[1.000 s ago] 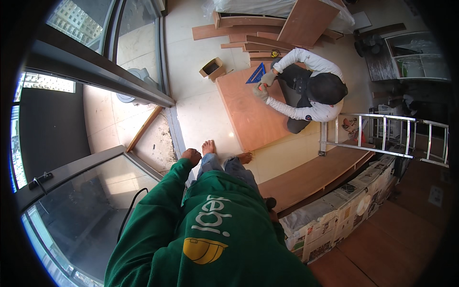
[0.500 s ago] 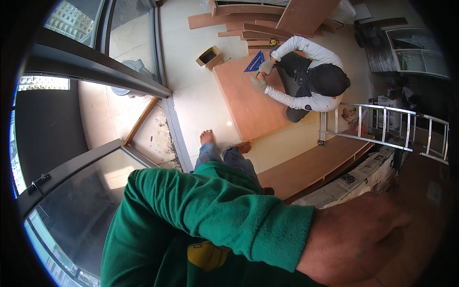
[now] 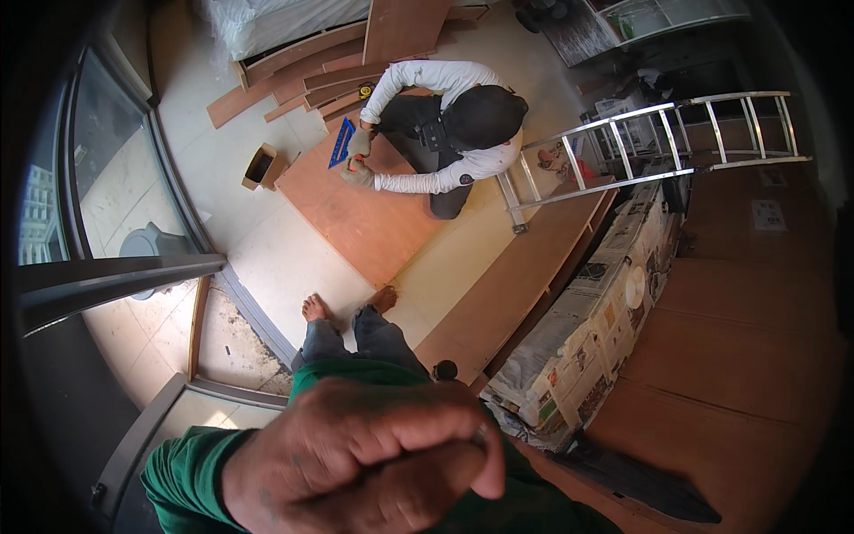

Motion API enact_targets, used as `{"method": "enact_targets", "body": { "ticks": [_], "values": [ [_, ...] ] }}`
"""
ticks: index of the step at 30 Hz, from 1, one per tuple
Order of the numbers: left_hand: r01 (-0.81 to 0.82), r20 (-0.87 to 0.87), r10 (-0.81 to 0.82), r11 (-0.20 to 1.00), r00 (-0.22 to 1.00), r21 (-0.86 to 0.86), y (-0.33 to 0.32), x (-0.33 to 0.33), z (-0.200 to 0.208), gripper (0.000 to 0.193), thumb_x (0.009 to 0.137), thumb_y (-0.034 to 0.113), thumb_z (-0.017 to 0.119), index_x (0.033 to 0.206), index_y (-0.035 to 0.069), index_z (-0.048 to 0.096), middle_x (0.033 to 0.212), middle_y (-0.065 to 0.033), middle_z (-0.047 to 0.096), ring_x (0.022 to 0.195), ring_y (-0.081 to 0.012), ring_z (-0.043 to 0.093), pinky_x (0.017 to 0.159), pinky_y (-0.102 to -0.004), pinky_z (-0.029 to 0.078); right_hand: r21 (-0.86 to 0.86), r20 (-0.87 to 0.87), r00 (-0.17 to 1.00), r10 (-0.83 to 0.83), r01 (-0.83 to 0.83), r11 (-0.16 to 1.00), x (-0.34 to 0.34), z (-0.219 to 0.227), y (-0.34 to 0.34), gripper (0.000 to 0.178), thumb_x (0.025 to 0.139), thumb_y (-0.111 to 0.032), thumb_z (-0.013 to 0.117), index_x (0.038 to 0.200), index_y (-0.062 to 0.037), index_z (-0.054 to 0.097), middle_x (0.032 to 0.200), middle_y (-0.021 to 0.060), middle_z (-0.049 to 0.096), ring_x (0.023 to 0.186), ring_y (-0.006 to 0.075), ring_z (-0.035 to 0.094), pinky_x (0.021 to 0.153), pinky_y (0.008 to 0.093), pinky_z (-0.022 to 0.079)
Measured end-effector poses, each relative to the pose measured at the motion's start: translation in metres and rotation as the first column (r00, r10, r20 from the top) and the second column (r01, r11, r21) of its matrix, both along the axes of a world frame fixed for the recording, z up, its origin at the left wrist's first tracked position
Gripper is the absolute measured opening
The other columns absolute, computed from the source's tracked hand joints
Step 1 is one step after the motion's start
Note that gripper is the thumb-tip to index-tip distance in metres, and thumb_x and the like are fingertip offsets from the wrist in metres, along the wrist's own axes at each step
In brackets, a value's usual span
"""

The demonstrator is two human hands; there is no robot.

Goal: The person assembles a wooden cabinet with a colleague. They position wooden panels, use a speed square and pencil to mark measurements, and use a power drill to fasten the pieces together.

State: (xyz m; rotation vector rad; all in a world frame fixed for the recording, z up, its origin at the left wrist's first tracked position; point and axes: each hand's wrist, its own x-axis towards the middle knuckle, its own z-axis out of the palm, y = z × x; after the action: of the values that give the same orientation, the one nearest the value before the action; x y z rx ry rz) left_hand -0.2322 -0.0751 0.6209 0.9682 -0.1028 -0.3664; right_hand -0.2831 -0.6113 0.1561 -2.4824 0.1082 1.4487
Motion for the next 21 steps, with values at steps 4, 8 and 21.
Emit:
{"method": "enact_targets", "body": {
  "ticks": [4,8,21],
  "values": [
    [-0.119,-0.107,0.194,0.866,0.975,0.485,0.014,0.005,-0.158,0.022,0.097,0.013,0.052,0.092,-0.001,0.068,0.081,-0.0041,0.064,0.077,-0.0148,0.057,0.073,-0.0294,0.047,0.058,0.039,0.992,-0.116,0.113,0.992,0.002,0.03,0.001,0.07,0.083,-0.069,0.071,0.101,-0.001,0.075,0.095,0.0245,0.075,0.098,0.0388,0.074,0.083,0.0474,0.056],
    [0.186,-0.193,0.061,0.094,0.979,0.978,0.053,-0.082,-0.329,0.023,0.096,0.021,0.055,0.095,0.005,0.072,0.097,-0.0166,0.072,0.092,-0.0356,0.072,0.081,-0.0456,0.058,0.063,0.021,0.997,-0.078,0.077,0.995,0.006,0.05,0.075,0.066,0.085,-0.063,0.071,0.104,-0.0008,0.076,0.1,0.0235,0.075,0.103,0.0402,0.072,0.088,0.0474,0.055],
    [0.669,-0.672,0.329,0.142,0.663,0.729,0.059,-0.249,-0.466,0.034,0.092,0.031,0.055,0.104,0.007,0.076,0.11,-0.0242,0.073,0.108,-0.042,0.07,0.098,-0.0513,0.055,0.126,0.036,0.999,0.019,-0.023,0.992,-0.018,0.006,0.023,0.075,0.091,-0.066,0.056,0.116,0.0033,0.07,0.112,0.032,0.07,0.116,0.0488,0.064,0.094,0.0526,0.051]
  ]
}}
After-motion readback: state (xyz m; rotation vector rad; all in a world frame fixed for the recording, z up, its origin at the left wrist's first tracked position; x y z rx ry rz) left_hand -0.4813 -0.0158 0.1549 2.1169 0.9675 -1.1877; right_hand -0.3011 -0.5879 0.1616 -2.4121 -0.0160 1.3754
